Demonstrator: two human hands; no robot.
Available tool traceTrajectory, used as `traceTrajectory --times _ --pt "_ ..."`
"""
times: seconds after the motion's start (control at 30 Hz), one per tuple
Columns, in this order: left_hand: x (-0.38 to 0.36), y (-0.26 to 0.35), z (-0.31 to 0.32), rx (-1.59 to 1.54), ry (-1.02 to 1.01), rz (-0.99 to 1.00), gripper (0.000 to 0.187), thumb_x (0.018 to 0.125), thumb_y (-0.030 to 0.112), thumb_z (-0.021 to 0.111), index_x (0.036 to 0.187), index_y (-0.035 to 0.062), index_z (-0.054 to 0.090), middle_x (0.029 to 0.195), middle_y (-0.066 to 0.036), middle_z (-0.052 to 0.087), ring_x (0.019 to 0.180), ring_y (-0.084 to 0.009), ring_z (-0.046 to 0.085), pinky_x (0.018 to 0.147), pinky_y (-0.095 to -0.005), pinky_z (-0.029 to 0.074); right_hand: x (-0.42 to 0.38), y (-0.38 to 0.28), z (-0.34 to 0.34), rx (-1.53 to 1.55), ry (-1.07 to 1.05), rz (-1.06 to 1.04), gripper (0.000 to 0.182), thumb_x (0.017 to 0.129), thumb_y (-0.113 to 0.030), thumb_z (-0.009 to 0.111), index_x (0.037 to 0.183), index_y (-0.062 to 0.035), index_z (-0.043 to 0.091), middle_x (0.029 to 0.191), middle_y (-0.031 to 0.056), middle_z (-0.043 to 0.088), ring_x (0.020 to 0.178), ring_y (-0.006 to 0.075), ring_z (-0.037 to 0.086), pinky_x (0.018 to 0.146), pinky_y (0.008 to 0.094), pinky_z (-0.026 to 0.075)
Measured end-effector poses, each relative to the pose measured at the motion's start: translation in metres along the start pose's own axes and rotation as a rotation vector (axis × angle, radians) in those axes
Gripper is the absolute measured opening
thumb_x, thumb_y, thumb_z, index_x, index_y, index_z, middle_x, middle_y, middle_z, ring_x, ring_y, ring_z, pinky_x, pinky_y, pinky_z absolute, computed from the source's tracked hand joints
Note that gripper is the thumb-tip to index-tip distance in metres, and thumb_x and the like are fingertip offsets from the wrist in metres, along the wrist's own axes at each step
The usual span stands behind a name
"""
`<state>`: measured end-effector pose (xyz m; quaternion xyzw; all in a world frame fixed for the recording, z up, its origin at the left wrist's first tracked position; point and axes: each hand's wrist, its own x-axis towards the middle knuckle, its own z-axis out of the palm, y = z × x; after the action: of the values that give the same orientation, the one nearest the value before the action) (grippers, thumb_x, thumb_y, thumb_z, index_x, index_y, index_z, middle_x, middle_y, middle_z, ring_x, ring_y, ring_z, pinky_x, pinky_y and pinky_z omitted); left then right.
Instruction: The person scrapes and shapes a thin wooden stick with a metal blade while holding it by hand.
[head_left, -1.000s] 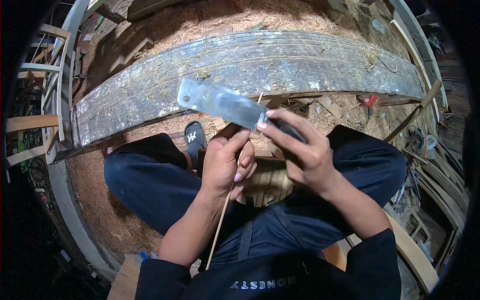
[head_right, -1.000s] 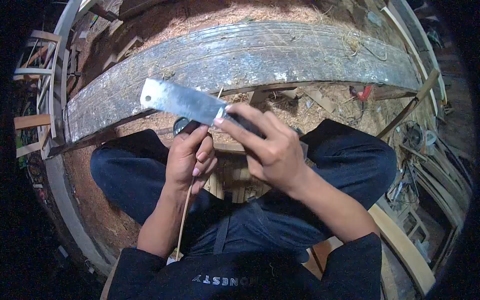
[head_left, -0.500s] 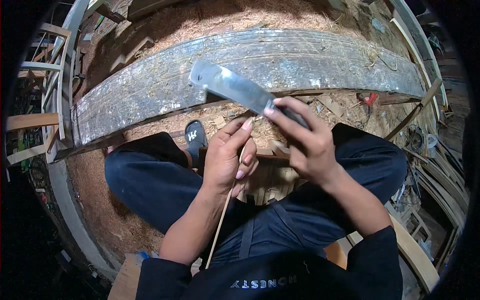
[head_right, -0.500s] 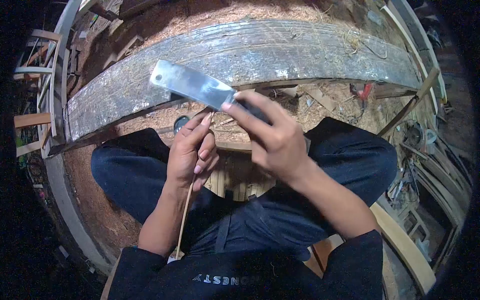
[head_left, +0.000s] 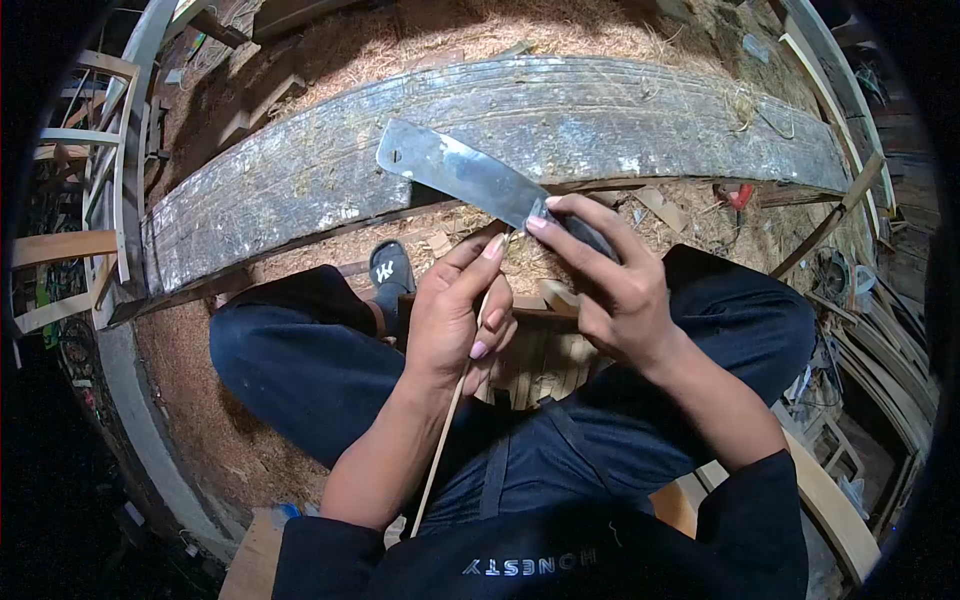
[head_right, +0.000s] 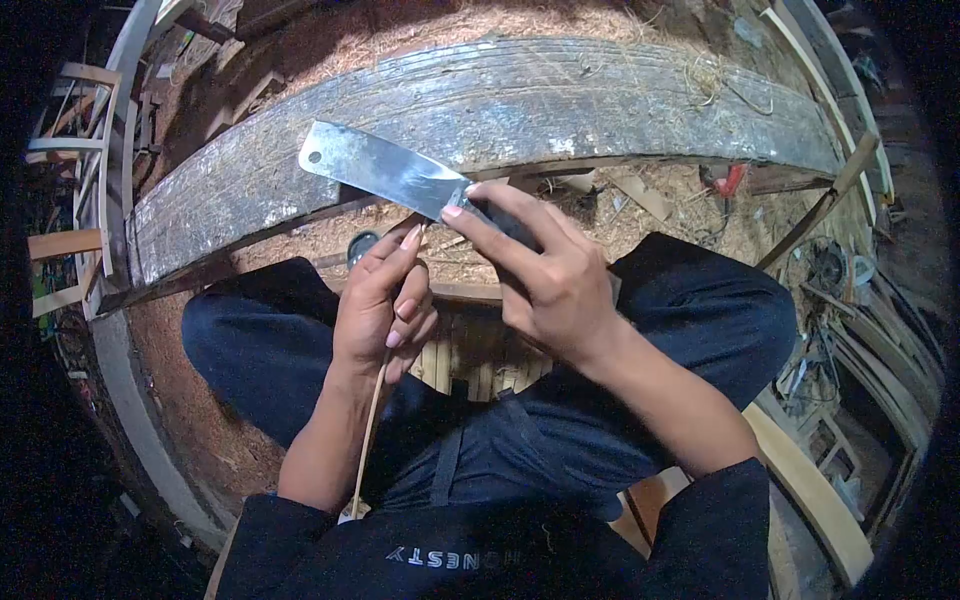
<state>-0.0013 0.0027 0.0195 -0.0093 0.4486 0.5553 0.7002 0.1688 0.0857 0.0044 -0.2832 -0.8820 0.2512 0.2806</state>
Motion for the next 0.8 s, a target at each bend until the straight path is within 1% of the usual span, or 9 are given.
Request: traceTrajectory --times 0.13,0.17,0.23,0.3,0.4,0.5,0.6,0.77,0.8 --pt "0.001 -0.005 -0.006 0.016 0.039 -0.010 0.030 0.106 0.023 0.043 0.128 0.0034 0.051 0.050 0.003 0.039 0.029 -0.0058 0.027 0.027 -0.0215 0.025 -0.004 -0.006 0.000 0.033 -0.062 -0.001 0.063 0.068 0.005 0.062 0.127 -0.0167 0.066 0.126 0.0119 0.061 0.100 0.0324 0.066 0.084 0.0399 0.056" --pt "0.000 -0.004 -0.005 0.019 0.045 -0.016 0.030 0.106 0.023 0.043 0.128 0.0034 0.051 0.050 0.003 0.039 0.029 -0.0058 0.027 0.027 -0.0215 0.025 -0.003 0.000 0.004 0.078 -0.002 0.037 0.063 0.068 0.006 0.062 0.127 -0.0160 0.066 0.126 0.0107 0.061 0.094 0.0300 0.066 0.080 0.0383 0.056" --pt "0.002 -0.001 -0.003 0.024 -0.013 0.009 0.024 0.106 0.024 0.042 0.115 0.0052 0.053 0.050 0.003 0.039 0.029 -0.0060 0.028 0.027 -0.0216 0.024 -0.003 0.000 0.004 0.028 -0.003 0.002 0.062 0.068 0.005 0.062 0.126 -0.0160 0.066 0.126 0.0100 0.061 0.089 0.0288 0.065 0.078 0.0382 0.056" --pt "0.001 -0.002 -0.003 0.001 -0.035 0.024 0.023 0.106 0.025 0.043 0.112 0.0052 0.053 0.049 0.003 0.038 0.029 -0.0065 0.028 0.026 -0.0219 0.024 -0.004 -0.006 0.000 -0.005 -0.058 -0.037 0.062 0.068 0.005 0.063 0.127 -0.0162 0.066 0.126 0.0097 0.061 0.086 0.0285 0.065 0.076 0.0384 0.055" --pt "0.000 -0.006 -0.011 0.049 0.009 -0.003 0.028 0.106 0.025 0.043 0.122 0.0036 0.052 0.050 0.003 0.037 0.028 -0.0072 0.027 0.026 -0.0224 0.024 -0.004 -0.008 0.003 0.011 -0.044 -0.032 0.063 0.068 0.004 0.064 0.127 -0.0163 0.066 0.126 0.0095 0.061 0.085 0.0281 0.064 0.076 0.0372 0.055" --pt "0.004 -0.008 -0.014 0.062 0.009 -0.011 0.027 0.106 0.025 0.044 0.115 0.0018 0.054 0.049 0.003 0.038 0.028 -0.0076 0.027 0.026 -0.0227 0.024 -0.005 -0.010 -0.001 -0.020 -0.064 -0.034 0.063 0.068 0.004 0.064 0.128 -0.0165 0.065 0.126 0.0096 0.061 0.087 0.0282 0.064 0.077 0.0377 0.055" --pt "0.000 -0.006 -0.007 0.035 0.036 -0.004 0.024 0.105 0.024 0.045 0.097 0.0029 0.055 0.048 0.002 0.039 0.028 -0.0079 0.028 0.026 -0.0227 0.023 -0.004 -0.001 0.002 -0.003 -0.027 -0.027 0.063 0.068 0.003 0.065 0.128 -0.0165 0.065 0.127 0.0096 0.061 0.089 0.0279 0.064 0.077 0.0387 0.055" --pt "0.001 -0.008 -0.008 0.036 0.031 0.022 0.023 0.105 0.023 0.044 0.106 0.0022 0.055 0.048 0.003 0.038 0.028 -0.0073 0.027 0.027 -0.0227 0.023 -0.005 -0.012 -0.002 -0.003 -0.078 -0.015 0.061 0.069 0.004 0.064 0.127 -0.0159 0.066 0.125 0.0115 0.061 0.099 0.0327 0.066 0.083 0.0392 0.055" --pt "0.002 -0.007 -0.009 0.036 0.011 0.013 0.023 0.105 0.023 0.044 0.098 0.0032 0.054 0.048 0.002 0.039 0.028 -0.0075 0.027 0.028 -0.0226 0.023 -0.005 -0.007 -0.001 -0.015 -0.074 -0.014 0.061 0.069 0.003 0.064 0.127 -0.0165 0.065 0.125 0.0113 0.061 0.097 0.0326 0.066 0.082 0.0398 0.055"
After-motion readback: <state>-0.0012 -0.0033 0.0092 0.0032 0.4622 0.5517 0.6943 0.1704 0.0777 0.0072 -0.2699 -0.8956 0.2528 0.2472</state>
